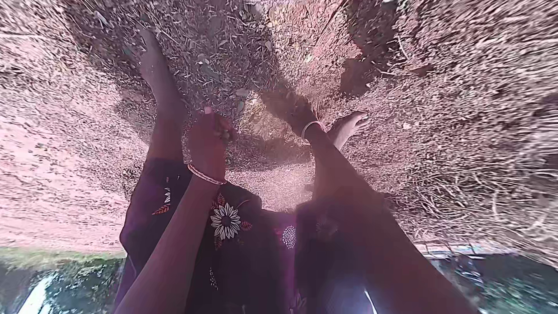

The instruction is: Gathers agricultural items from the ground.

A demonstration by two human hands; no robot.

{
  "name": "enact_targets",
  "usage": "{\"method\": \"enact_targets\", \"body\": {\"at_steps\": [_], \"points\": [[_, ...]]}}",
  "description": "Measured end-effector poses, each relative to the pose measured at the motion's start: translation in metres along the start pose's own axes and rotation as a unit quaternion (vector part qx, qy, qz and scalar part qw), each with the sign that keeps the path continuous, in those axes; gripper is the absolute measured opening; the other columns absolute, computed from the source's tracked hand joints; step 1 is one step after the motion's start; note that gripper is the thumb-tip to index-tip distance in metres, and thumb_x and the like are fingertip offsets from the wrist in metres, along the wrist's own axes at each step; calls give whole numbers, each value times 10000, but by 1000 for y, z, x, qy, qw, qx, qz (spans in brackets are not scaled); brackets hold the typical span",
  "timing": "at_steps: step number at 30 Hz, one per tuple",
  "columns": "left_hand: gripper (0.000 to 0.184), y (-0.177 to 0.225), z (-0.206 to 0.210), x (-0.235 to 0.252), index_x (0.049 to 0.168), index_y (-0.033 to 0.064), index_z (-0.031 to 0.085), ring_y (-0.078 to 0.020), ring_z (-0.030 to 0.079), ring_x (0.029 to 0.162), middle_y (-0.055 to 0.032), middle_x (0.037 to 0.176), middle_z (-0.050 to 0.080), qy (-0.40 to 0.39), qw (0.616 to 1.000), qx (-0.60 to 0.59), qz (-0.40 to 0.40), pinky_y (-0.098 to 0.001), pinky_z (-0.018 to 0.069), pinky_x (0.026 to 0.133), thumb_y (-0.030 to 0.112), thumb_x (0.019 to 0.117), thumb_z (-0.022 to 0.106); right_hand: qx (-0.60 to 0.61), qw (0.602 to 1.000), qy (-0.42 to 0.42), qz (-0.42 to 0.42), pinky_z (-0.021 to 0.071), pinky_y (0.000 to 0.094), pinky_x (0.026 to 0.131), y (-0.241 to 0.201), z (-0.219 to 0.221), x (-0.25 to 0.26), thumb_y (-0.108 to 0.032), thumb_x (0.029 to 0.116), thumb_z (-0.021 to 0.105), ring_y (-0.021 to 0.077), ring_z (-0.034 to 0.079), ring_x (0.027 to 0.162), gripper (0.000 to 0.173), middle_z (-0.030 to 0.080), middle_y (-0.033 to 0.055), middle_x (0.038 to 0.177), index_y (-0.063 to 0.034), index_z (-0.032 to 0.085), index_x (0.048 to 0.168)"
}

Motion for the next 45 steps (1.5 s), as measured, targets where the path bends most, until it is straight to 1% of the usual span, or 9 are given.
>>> {"method": "enact_targets", "body": {"at_steps": [5,8,14,18,21,25,33,42,45], "points": [[415,7,9,-8,845,193,575,-64,615,713,76,768,608,-43,998,35,6,-283,559,762,372,1114,315,80,972,-176,-132,447,576,1075,-18,-17,-92,108,915,615,437,572,1273,577,551,314,1407,69,459,1470],[426,7,5,-14,847,205,593,-48,617,713,83,785,612,-62,997,46,13,-264,569,750,403,1112,324,24,993,-65,-98,405,598,1143,3,-56,-75,213,808,619,435,487,1406,838,490,229,1538,-123,456,1558],[446,-2,-2,-4,825,193,581,-60,618,733,76,764,605,-39,999,31,-9,-273,557,779,390,1118,309,-174,978,115,16,171,672,1233,40,-47,16,-172,935,672,429,205,1565,725,298,218,1667,-111,381,1597],[453,-7,-4,-4,776,178,561,-84,617,681,61,703,605,-18,999,27,-6,-294,559,736,319,1118,299,-26,994,45,99,380,697,1107,22,16,-10,-418,935,683,476,338,1486,781,325,231,1644,-109,385,1587],[424,3,5,-5,826,178,580,-61,614,680,74,728,609,-48,999,22,11,-265,561,734,326,1117,309,92,994,-52,17,438,628,1105,6,20,-53,-106,926,718,505,483,1371,727,436,353,1508,37,363,1544],[442,13,4,-11,824,196,607,-32,613,683,92,756,625,-90,994,34,41,-233,558,719,344,1117,311,245,960,-122,-68,526,527,918,10,-11,-85,161,914,544,361,625,1150,623,565,257,1401,-31,463,1501],[408,-5,-5,-8,862,178,613,-49,629,721,78,786,634,-47,999,17,10,-253,569,754,346,1119,346,436,884,167,1,329,505,1211,16,-24,36,-382,1054,559,357,366,1494,630,393,232,1609,-61,413,1576],[433,-6,6,-15,833,188,609,-33,633,699,101,753,645,-78,996,27,31,-233,566,727,300,1121,305,215,950,-193,-116,460,540,1012,-30,-4,-98,-368,1111,450,341,601,1171,502,633,261,1266,74,620,1275],[419,7,5,-16,840,190,599,-17,620,706,110,764,631,-71,996,33,47,-215,551,720,302,1121,309,112,988,-72,-74,406,644,1096,-3,-33,-63,-385,1109,468,450,597,1269,499,656,290,1300,34,678,1282]]}}
Point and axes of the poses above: each hand's wrist, its own x-axis towards the middle knuckle, its own z-axis out of the palm, y = z × x, the point moved 6 cm from there along x, towards the middle knuckle
